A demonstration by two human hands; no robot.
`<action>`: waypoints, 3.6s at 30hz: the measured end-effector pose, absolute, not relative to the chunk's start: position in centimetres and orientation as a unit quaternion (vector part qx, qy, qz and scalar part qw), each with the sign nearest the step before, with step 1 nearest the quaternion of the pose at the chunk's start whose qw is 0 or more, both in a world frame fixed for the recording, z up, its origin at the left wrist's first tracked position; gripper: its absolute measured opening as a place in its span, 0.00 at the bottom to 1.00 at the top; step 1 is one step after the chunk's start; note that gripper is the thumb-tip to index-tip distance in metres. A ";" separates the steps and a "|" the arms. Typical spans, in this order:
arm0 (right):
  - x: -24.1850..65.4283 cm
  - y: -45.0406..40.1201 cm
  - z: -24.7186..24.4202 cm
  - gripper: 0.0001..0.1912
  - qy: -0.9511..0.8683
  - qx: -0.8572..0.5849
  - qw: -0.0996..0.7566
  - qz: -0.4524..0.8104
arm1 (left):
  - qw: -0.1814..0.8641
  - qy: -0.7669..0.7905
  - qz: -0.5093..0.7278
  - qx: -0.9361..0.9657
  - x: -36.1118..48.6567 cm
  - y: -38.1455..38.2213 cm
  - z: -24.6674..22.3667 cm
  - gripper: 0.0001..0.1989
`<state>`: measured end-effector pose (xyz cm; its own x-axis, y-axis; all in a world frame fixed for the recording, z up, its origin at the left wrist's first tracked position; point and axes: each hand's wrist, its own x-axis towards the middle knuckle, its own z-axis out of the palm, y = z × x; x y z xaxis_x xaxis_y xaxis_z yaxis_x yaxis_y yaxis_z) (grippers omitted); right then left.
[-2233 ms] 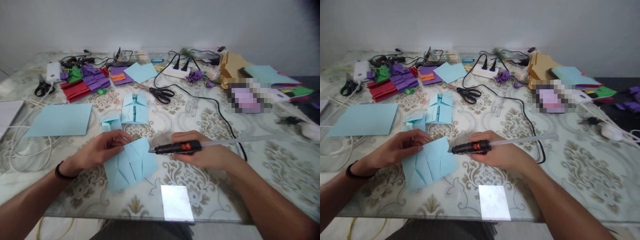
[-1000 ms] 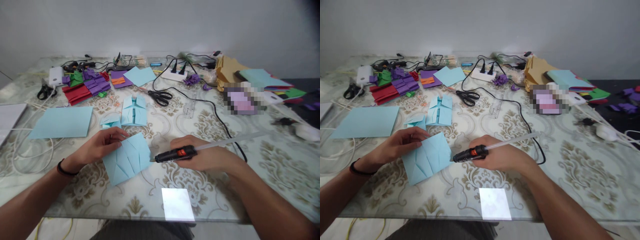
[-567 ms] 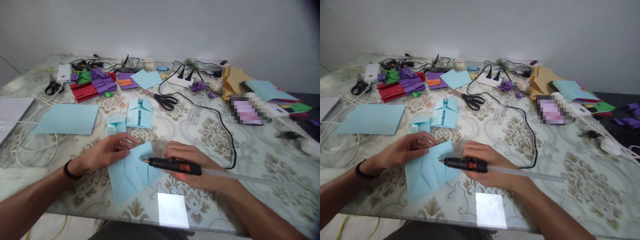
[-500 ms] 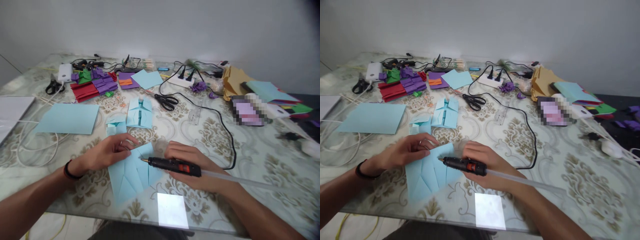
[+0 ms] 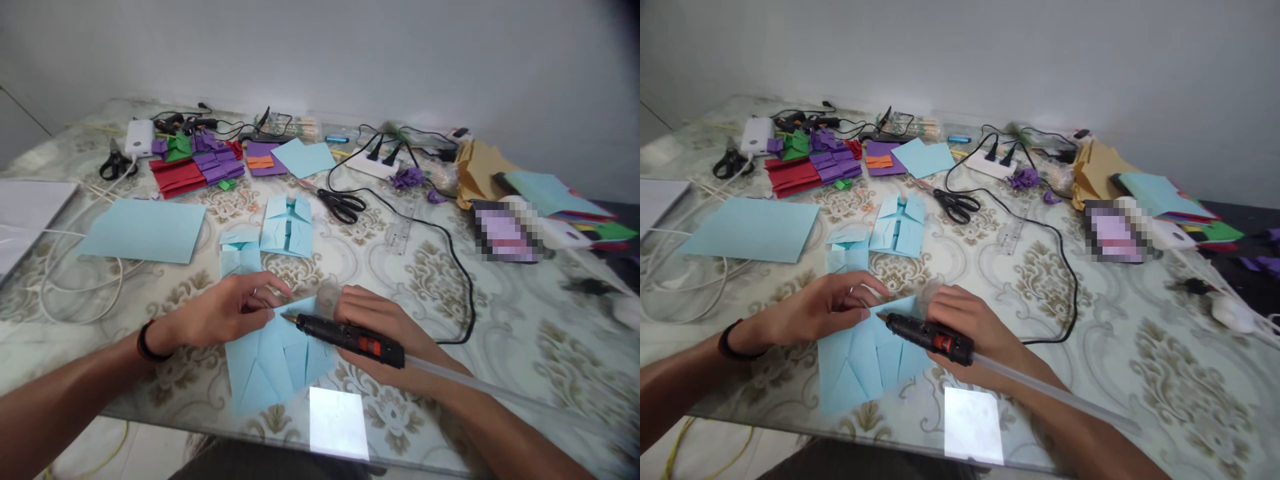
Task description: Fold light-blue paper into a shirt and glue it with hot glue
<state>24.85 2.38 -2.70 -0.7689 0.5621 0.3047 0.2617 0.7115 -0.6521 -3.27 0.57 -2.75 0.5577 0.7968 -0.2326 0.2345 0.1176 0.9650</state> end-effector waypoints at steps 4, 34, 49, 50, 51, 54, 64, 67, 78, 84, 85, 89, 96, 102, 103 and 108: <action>24.8 2.5 -2.8 0.12 -0.894 -0.227 0.248 0.297 | 0.621 0.410 0.222 0.630 -3.2 0.5 -2.6 0.16; 25.3 2.2 -2.7 0.11 -0.904 -0.211 0.211 0.307 | 0.594 0.419 0.255 0.638 -4.6 1.6 -2.6 0.15; 25.5 2.3 -2.8 0.12 -0.910 -0.205 0.190 0.305 | 0.569 0.428 0.283 0.643 -5.1 2.2 -2.0 0.13; 25.5 2.3 -2.8 0.12 -0.911 -0.204 0.191 0.304 | 0.566 0.431 0.285 0.643 -5.2 2.3 -2.0 0.13; 25.5 2.3 -2.8 0.12 -0.911 -0.203 0.192 0.304 | 0.564 0.432 0.288 0.642 -5.3 2.3 -2.0 0.13; 25.5 2.3 -2.8 0.12 -0.911 -0.202 0.190 0.306 | 0.567 0.429 0.294 0.638 -5.4 2.5 -2.0 0.13; 25.3 2.3 -2.2 0.10 -0.905 -0.197 0.211 0.312 | 0.573 0.444 0.315 0.613 -5.6 2.8 -1.5 0.15; 25.3 2.2 -1.8 0.08 -0.894 -0.207 0.223 0.329 | 0.568 0.451 0.327 0.606 -5.6 2.8 -1.2 0.16; 25.4 2.3 -2.0 0.09 -0.891 -0.205 0.235 0.330 | 0.576 0.448 0.351 0.587 -5.7 2.9 -0.9 0.15; 25.5 2.3 -2.1 0.10 -0.895 -0.208 0.234 0.318 | 0.588 0.454 0.346 0.574 -5.8 2.9 -1.1 0.17; 25.6 2.4 -2.1 0.10 -0.896 -0.207 0.235 0.315 | 0.593 0.451 0.346 0.570 -5.8 2.9 -1.2 0.17; 25.9 2.6 -2.2 0.09 -0.901 -0.209 0.235 0.300 | 0.608 0.435 0.351 0.563 -6.0 2.9 -1.4 0.16; 26.9 3.0 -1.5 0.09 -0.899 -0.227 0.223 0.299 | 0.615 0.435 0.361 0.549 -6.2 3.0 -1.5 0.17; 27.8 3.5 -1.1 0.13 -0.897 -0.223 0.248 0.291 | 0.602 0.451 0.362 0.550 -6.4 2.9 -1.4 0.17; 27.8 3.6 -1.1 0.14 -0.896 -0.221 0.252 0.289 | 0.599 0.454 0.361 0.552 -6.4 2.9 -1.4 0.17; 28.2 4.0 -0.9 0.14 -0.895 -0.219 0.258 0.292 | 0.591 0.462 0.358 0.556 -6.3 3.0 -1.3 0.18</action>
<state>28.21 4.00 -0.89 -0.7713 0.5417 0.3342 0.2408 0.7344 -0.6346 -6.34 2.97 -1.31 0.3171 0.9369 -0.1471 0.0899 0.1247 0.9881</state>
